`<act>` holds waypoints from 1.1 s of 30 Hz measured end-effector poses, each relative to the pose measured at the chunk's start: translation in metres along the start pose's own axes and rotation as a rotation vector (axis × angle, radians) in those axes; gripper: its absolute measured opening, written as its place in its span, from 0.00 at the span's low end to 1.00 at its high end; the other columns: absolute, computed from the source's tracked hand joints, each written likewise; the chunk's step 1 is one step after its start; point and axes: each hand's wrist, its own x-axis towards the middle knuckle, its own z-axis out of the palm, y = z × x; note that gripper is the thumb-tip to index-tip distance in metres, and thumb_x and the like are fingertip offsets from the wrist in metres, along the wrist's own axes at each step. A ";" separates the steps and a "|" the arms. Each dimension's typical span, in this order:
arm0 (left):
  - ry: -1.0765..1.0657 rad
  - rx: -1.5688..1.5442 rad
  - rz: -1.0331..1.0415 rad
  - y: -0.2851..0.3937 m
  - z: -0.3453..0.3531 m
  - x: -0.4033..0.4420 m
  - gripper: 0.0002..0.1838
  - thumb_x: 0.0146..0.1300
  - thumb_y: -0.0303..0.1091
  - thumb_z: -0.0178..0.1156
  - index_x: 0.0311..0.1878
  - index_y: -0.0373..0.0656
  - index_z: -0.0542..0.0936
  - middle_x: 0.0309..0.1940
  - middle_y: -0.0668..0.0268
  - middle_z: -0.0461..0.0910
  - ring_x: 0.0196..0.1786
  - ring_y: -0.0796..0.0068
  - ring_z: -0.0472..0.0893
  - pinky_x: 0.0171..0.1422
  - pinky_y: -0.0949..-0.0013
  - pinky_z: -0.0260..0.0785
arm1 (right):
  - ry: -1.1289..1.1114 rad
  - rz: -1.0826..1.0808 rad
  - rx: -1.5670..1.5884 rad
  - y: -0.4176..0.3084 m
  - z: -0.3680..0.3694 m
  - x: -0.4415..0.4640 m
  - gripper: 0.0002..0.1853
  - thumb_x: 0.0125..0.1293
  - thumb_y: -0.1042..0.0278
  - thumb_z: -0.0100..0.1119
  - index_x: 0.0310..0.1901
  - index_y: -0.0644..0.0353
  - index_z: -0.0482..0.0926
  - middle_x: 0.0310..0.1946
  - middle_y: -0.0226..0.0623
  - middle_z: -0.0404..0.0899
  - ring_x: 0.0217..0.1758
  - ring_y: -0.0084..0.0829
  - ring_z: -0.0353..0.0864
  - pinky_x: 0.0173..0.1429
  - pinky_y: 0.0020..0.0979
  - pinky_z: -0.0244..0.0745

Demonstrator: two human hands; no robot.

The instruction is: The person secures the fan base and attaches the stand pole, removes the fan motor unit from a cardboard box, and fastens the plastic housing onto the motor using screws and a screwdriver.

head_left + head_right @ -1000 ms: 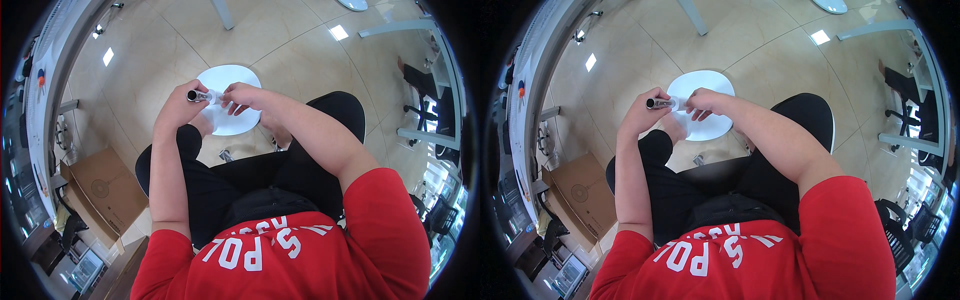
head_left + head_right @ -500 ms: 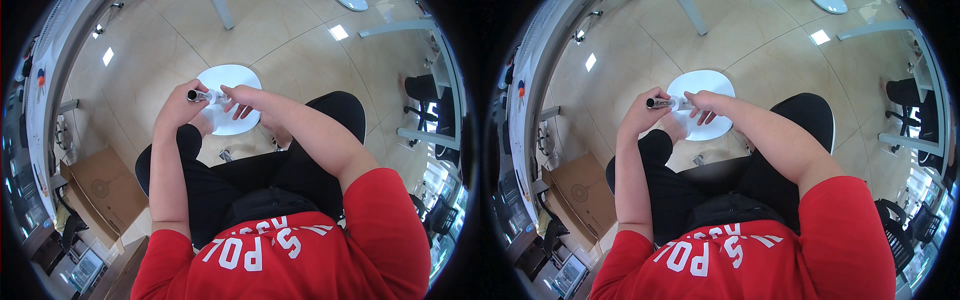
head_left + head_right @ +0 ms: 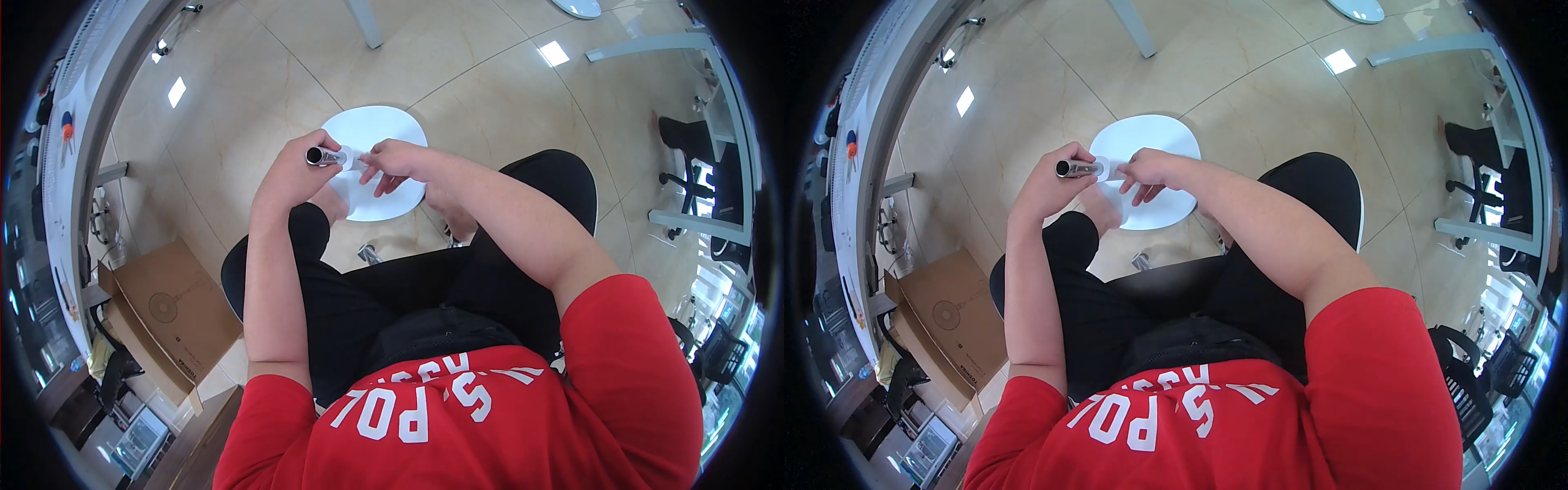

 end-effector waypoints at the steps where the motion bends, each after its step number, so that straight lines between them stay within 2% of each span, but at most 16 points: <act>1: 0.007 -0.011 0.006 -0.002 0.000 0.000 0.14 0.64 0.27 0.74 0.51 0.39 0.84 0.42 0.56 0.89 0.47 0.61 0.87 0.56 0.61 0.78 | 0.001 0.000 0.001 0.002 -0.003 0.003 0.30 0.87 0.48 0.47 0.72 0.70 0.71 0.59 0.49 0.87 0.42 0.41 0.94 0.44 0.42 0.91; 3: 0.004 -0.011 0.005 -0.002 0.000 0.001 0.14 0.64 0.27 0.74 0.51 0.39 0.84 0.42 0.56 0.89 0.47 0.61 0.88 0.56 0.61 0.78 | 0.019 0.118 0.102 -0.004 -0.005 -0.002 0.29 0.86 0.49 0.51 0.69 0.70 0.73 0.56 0.47 0.88 0.42 0.40 0.94 0.44 0.42 0.90; 4: 0.002 -0.011 0.001 -0.002 0.000 0.001 0.14 0.64 0.27 0.73 0.51 0.39 0.84 0.43 0.56 0.89 0.47 0.61 0.88 0.56 0.61 0.78 | 0.019 0.118 0.102 -0.007 -0.004 -0.005 0.29 0.86 0.49 0.51 0.69 0.70 0.73 0.56 0.47 0.88 0.42 0.40 0.94 0.44 0.42 0.90; 6: 0.004 -0.008 -0.001 -0.001 0.000 0.000 0.14 0.64 0.27 0.74 0.51 0.39 0.84 0.43 0.55 0.89 0.47 0.61 0.88 0.56 0.61 0.78 | 0.115 0.050 -0.084 -0.016 0.003 -0.014 0.28 0.88 0.47 0.44 0.65 0.70 0.75 0.59 0.49 0.88 0.43 0.39 0.95 0.44 0.42 0.91; 8: 0.008 -0.005 -0.004 0.000 0.000 0.000 0.14 0.64 0.27 0.74 0.51 0.39 0.84 0.43 0.55 0.89 0.47 0.60 0.87 0.56 0.61 0.78 | 0.082 0.012 -0.099 -0.008 0.004 -0.008 0.29 0.87 0.46 0.43 0.65 0.70 0.75 0.60 0.49 0.87 0.43 0.39 0.95 0.44 0.42 0.90; 10: 0.001 0.008 0.013 -0.001 0.000 0.001 0.13 0.65 0.25 0.74 0.50 0.37 0.83 0.43 0.61 0.89 0.47 0.71 0.86 0.55 0.67 0.78 | 0.050 -0.026 -0.112 0.000 0.000 -0.002 0.30 0.87 0.45 0.43 0.65 0.69 0.75 0.61 0.50 0.86 0.43 0.40 0.95 0.44 0.42 0.90; 13: -0.006 0.010 0.005 0.003 -0.002 -0.001 0.13 0.65 0.25 0.74 0.50 0.37 0.83 0.43 0.62 0.88 0.47 0.72 0.86 0.55 0.66 0.78 | -0.019 0.098 0.040 -0.005 -0.004 -0.004 0.30 0.87 0.45 0.43 0.65 0.70 0.75 0.63 0.50 0.85 0.44 0.40 0.94 0.44 0.41 0.90; 15: -0.005 0.004 -0.005 0.003 -0.002 -0.001 0.13 0.65 0.25 0.74 0.50 0.37 0.83 0.44 0.62 0.88 0.47 0.72 0.86 0.55 0.66 0.77 | 0.110 0.069 -0.031 -0.014 0.001 -0.012 0.31 0.87 0.45 0.42 0.66 0.71 0.74 0.62 0.51 0.86 0.42 0.40 0.94 0.44 0.42 0.90; 19: -0.012 -0.001 0.005 0.000 -0.001 0.000 0.13 0.65 0.25 0.74 0.51 0.37 0.82 0.43 0.62 0.88 0.46 0.71 0.85 0.55 0.66 0.77 | 0.125 -0.052 -0.096 0.000 0.002 -0.002 0.34 0.88 0.43 0.38 0.68 0.72 0.72 0.66 0.54 0.84 0.41 0.41 0.95 0.45 0.43 0.90; 21: -0.012 0.002 -0.002 0.003 -0.002 0.000 0.13 0.65 0.25 0.74 0.51 0.37 0.82 0.43 0.62 0.88 0.46 0.71 0.85 0.55 0.66 0.77 | -0.007 0.018 0.045 0.000 -0.003 -0.003 0.32 0.86 0.46 0.44 0.70 0.73 0.71 0.64 0.52 0.85 0.40 0.40 0.94 0.45 0.43 0.90; 24: -0.013 0.002 -0.004 0.005 -0.003 -0.001 0.13 0.66 0.26 0.73 0.51 0.37 0.82 0.43 0.62 0.88 0.47 0.71 0.85 0.56 0.66 0.77 | 0.114 0.084 0.043 -0.008 -0.003 -0.006 0.29 0.87 0.50 0.45 0.70 0.72 0.72 0.62 0.48 0.87 0.40 0.39 0.94 0.44 0.41 0.89; 28: -0.014 0.002 -0.001 0.004 -0.003 -0.001 0.13 0.66 0.26 0.74 0.51 0.37 0.82 0.44 0.61 0.88 0.48 0.71 0.85 0.57 0.65 0.77 | 0.154 -0.015 -0.055 -0.008 0.004 -0.008 0.29 0.87 0.49 0.44 0.69 0.71 0.73 0.59 0.47 0.89 0.38 0.39 0.94 0.43 0.40 0.89; 31: -0.008 0.011 0.025 -0.001 -0.002 0.001 0.14 0.65 0.26 0.74 0.51 0.37 0.82 0.44 0.61 0.88 0.48 0.70 0.85 0.57 0.65 0.77 | 0.048 -0.031 -0.046 0.001 -0.001 -0.001 0.29 0.87 0.47 0.46 0.68 0.70 0.73 0.56 0.48 0.89 0.39 0.38 0.94 0.43 0.41 0.89; 33: -0.010 0.017 0.016 0.001 -0.002 0.000 0.14 0.65 0.26 0.74 0.51 0.37 0.82 0.44 0.61 0.88 0.48 0.69 0.85 0.57 0.65 0.77 | 0.019 0.107 0.123 -0.004 -0.004 -0.004 0.28 0.86 0.48 0.49 0.67 0.69 0.74 0.55 0.47 0.89 0.40 0.37 0.94 0.43 0.41 0.89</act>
